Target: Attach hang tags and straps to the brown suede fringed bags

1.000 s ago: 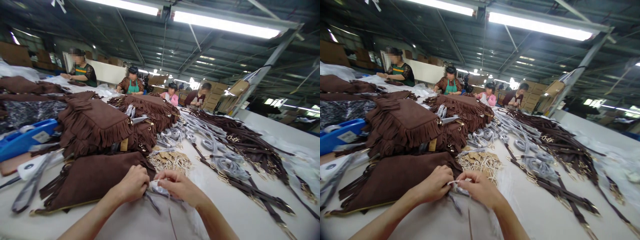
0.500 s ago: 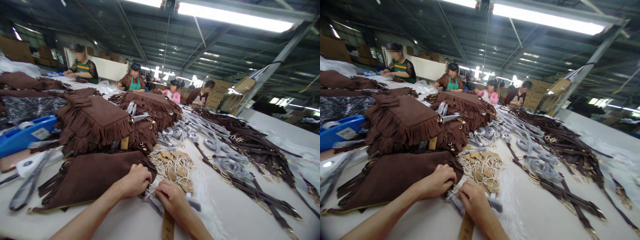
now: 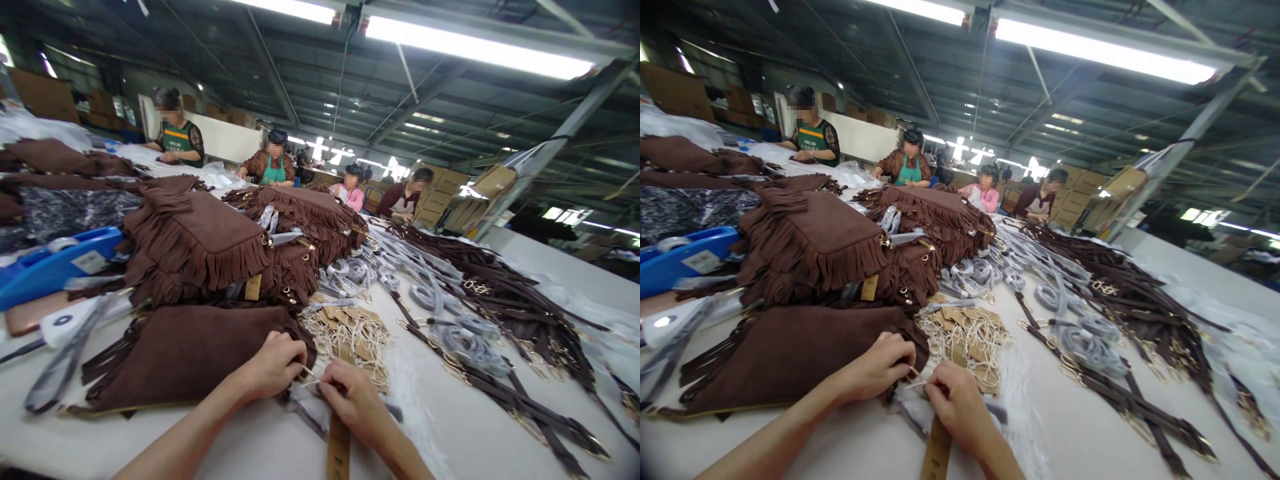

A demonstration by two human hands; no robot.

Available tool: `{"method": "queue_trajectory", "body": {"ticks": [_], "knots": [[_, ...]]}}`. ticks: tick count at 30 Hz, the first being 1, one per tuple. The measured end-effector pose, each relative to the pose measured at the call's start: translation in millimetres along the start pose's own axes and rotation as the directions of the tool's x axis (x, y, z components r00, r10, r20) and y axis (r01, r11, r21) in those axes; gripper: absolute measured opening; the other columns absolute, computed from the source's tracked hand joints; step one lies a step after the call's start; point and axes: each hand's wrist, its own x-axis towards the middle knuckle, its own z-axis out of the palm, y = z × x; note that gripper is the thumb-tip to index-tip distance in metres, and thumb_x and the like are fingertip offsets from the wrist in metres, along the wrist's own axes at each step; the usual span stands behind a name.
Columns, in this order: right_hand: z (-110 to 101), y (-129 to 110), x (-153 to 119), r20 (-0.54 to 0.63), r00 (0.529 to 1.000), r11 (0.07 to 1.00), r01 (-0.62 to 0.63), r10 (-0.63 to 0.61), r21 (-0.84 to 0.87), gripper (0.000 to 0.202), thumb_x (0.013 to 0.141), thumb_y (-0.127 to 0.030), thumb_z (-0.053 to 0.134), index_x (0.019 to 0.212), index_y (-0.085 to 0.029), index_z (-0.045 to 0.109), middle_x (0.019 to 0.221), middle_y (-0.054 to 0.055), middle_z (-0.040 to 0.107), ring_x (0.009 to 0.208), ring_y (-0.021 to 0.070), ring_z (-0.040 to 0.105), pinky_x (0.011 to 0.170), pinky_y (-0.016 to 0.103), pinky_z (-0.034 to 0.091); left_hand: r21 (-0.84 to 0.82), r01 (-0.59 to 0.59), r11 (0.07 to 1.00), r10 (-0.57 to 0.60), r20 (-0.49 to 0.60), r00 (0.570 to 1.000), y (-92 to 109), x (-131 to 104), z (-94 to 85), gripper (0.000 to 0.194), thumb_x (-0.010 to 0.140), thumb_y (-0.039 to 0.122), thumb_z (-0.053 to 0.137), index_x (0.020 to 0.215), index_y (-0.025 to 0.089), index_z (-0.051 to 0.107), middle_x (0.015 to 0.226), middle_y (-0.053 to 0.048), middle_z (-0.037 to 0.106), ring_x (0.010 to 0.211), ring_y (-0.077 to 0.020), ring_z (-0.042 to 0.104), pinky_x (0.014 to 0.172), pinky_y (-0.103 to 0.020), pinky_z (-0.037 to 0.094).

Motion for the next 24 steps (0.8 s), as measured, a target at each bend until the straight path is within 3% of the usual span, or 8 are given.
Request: {"method": "queue_trajectory", "body": {"ticks": [5,8,11,14,24], "knots": [[-5,3,3,0.003,0.992,0.981,-0.128,0.129,0.144,0.022,0.085,-0.027,0.055,0.064,-0.020,0.057,0.064,-0.001,0.055,0.063,0.0150,0.052,0.060,0.026,0.037,-0.049,-0.015,0.999,0.016,0.018,1.000,-7,1,-2.7,0.019,0.086,0.014,0.050,0.076,0.022,0.063,0.087,-0.001,0.067,0.091,-0.0192,0.058,0.086,-0.031,0.040],[-8,1,6,0.023,0.987,0.966,-0.161,0.160,0.200,0.025,0.085,-0.031,0.055,0.062,-0.020,0.056,0.063,-0.001,0.054,0.062,0.0150,0.050,0.060,0.027,0.037,-0.059,-0.038,0.997,0.039,0.007,0.999,-5,-1,-2.7,0.022,0.084,0.008,0.048,0.082,0.022,0.066,0.091,-0.001,0.069,0.093,-0.0191,0.057,0.088,-0.031,0.039],[-7,-1,9,0.012,0.989,0.973,-0.147,0.147,0.181,0.024,0.084,-0.031,0.055,0.063,-0.020,0.057,0.064,-0.001,0.054,0.062,0.0154,0.050,0.060,0.027,0.037,-0.059,-0.084,0.995,0.085,0.000,0.996,0,-3,-0.3,0.021,0.080,0.010,0.055,0.089,0.024,0.067,0.095,-0.001,0.069,0.098,-0.0202,0.056,0.092,-0.034,0.036],[-6,-1,12,0.004,0.993,0.984,-0.116,0.116,0.135,0.023,0.085,-0.029,0.053,0.065,-0.019,0.057,0.065,-0.001,0.054,0.062,0.0153,0.049,0.059,0.027,0.036,-0.058,-0.095,0.994,0.095,-0.008,0.995,3,-2,2.7,0.011,0.085,0.016,0.058,0.083,0.021,0.067,0.092,-0.002,0.070,0.097,-0.0219,0.056,0.092,-0.037,0.034],[-14,-1,12,-0.093,0.996,0.998,0.001,-0.007,-0.058,0.021,0.088,-0.021,0.053,0.068,-0.020,0.060,0.069,0.001,0.060,0.067,0.0164,0.056,0.063,0.028,0.040,-0.140,-0.048,0.989,0.045,-0.024,0.999,-12,-1,-7.8,0.024,0.086,0.008,0.047,0.085,0.022,0.067,0.094,-0.001,0.071,0.095,-0.0177,0.060,0.088,-0.030,0.042]]}}
